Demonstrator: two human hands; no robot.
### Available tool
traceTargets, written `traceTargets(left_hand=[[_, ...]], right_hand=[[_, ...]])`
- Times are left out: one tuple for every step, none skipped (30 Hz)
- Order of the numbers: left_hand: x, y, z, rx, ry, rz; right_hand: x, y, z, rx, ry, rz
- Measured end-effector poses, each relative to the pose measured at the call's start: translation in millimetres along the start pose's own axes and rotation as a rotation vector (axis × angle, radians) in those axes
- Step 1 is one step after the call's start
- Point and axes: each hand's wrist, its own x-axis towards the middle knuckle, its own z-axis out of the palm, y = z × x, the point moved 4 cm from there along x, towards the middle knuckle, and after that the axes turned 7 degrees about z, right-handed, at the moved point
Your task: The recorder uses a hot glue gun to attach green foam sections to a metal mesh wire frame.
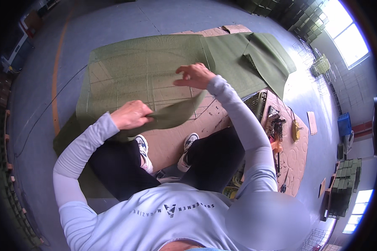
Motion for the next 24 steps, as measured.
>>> traceTargets(left_hand=[[16,13,5,-0.066,-0.047,0.026],[27,24,15,-0.150,-0.071,0.069],[38,31,33,-0.238,-0.093,0.115],[48,41,54,-0.277,-0.063,0.129],[52,51,77,-0.317,-0.025,0.131],[56,60,98,-0.346,0.029,0.108],[60,67,117,-0.376,0.087,0.079],[69,71,139,-0.381,0.092,0.072],[81,70,158,-0.452,0.190,0.043],[87,69,172,-0.520,0.285,0.002],[90,74,180,-0.522,0.283,-0.002],[91,77,193,-0.578,0.166,-0.080],[90,80,206,-0.631,0.050,-0.150],[86,82,210,-0.518,0.085,-0.080],[77,70,210,-0.511,0.093,-0.081],[63,61,189,-0.526,0.055,-0.052],[51,51,165,-0.537,0.023,-0.017],[41,36,131,-0.602,0.173,0.016],[19,6,98,-0.653,0.337,0.012],[3,-29,68,-0.791,0.494,-0.098],[-21,-42,21,-0.790,0.671,-0.155],[-53,-77,-7,-0.811,0.900,-0.219],[-84,-92,-32,-0.688,1.078,-0.391],[-121,-120,-39,-0.526,1.214,-0.483]], right_hand=[[-17,14,-3,0.063,-0.001,0.006],[-31,29,-4,0.112,0.112,0.013],[-44,45,1,0.159,0.223,0.025],[-57,63,11,0.159,0.223,0.030],[-68,80,16,0.101,0.419,0.106],[-81,95,20,0.043,0.612,0.188],[-88,107,30,0.075,0.571,0.363],[-92,125,40,0.083,0.572,0.444],[-96,142,46,0.087,0.580,0.535],[-94,141,45,0.091,0.574,0.533],[-90,140,47,0.116,0.385,0.644],[-87,140,52,0.141,0.194,0.746],[-84,146,57,0.138,0.197,0.746],[-79,152,72,0.412,0.111,0.733],[-73,156,84,0.684,0.021,0.702],[-70,150,91,0.736,0.056,0.685],[-71,160,100,0.760,0.030,0.686],[-71,176,104,0.787,0.005,0.675],[-75,165,101,0.851,-0.033,0.742],[-85,180,97,0.909,-0.079,0.724],[-99,184,95,1.087,-0.072,0.760],[-103,191,95,1.138,-0.077,0.749],[-109,202,97,1.169,-0.071,0.786],[-108,208,103,1.275,-0.062,0.773]])
